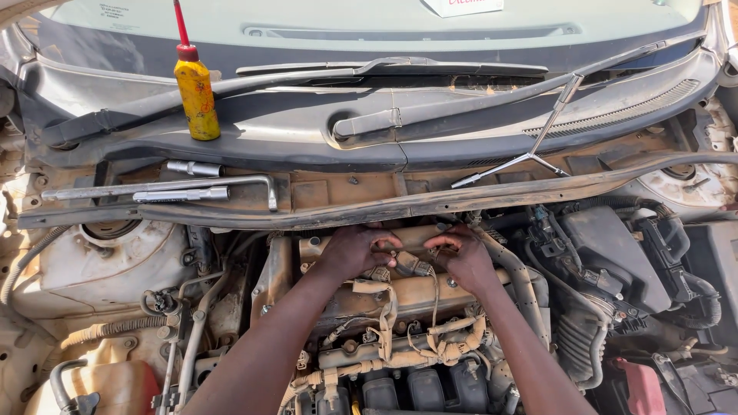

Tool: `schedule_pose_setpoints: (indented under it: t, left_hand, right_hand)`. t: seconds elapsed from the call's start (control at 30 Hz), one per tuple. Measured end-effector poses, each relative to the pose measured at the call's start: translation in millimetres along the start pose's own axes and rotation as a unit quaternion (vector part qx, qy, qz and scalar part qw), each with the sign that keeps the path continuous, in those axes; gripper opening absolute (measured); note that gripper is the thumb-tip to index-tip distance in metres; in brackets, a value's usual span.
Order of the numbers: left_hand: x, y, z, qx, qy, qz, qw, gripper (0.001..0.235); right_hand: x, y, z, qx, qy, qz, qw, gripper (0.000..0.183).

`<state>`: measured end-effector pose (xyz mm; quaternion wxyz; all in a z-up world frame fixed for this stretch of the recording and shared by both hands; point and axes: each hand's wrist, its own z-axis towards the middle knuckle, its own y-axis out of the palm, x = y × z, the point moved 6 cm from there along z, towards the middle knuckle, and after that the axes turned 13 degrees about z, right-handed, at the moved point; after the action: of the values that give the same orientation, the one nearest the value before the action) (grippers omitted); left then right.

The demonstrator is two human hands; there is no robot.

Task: The person uses a ratchet wrench to remove bolts from the engine cover of a white car. After removing the cover, they disconnect electrical connectors and remove spark plug wires from the engine block.

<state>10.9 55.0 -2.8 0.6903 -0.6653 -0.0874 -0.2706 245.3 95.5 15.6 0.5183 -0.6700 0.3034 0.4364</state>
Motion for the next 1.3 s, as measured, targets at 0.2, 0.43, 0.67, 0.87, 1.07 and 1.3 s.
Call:
schedule_pose_setpoints:
  t: [0.2,0.43,0.67,0.87,1.07,1.3]
  left_hand:
    - [-0.2,2.8,0.5,-0.007,-0.045,0.001,0.999,0.031]
    - [0.4,-4.8,0.2,-0.016,-0.011,-0.028,0.999,0.043]
    - [1.7,0.8,1.2,-0.022,-0.034,0.012,0.999,0.035]
    - [1.9,-3.8,0.5,-0.023,-0.004,0.006,1.000,0.038]
    - [3.1,-4.5,0.4,-0.028,-0.023,0.007,0.999,0.027]
    - [7.1,-8.7,1.2,-0.038,-0.008,0.007,0.999,0.023]
  right_hand:
    - [17.7,0.8,11.0,0.039,0.026,-0.076,0.996,0.029]
    - [10.2,1.9,5.4,0.041,0.019,-0.080,0.996,0.019]
    - [-6.5,-0.8,2.5,0.021,0.038,-0.080,0.996,0.033]
    - [30.0,3.8,14.5,0.043,0.063,-0.120,0.990,0.025]
    - [-12.4,2.7,-5.8,0.010,0.039,-0.066,0.997,0.023]
    - [30.0,2.9,13.6,0.021,0.037,-0.067,0.997,0.019]
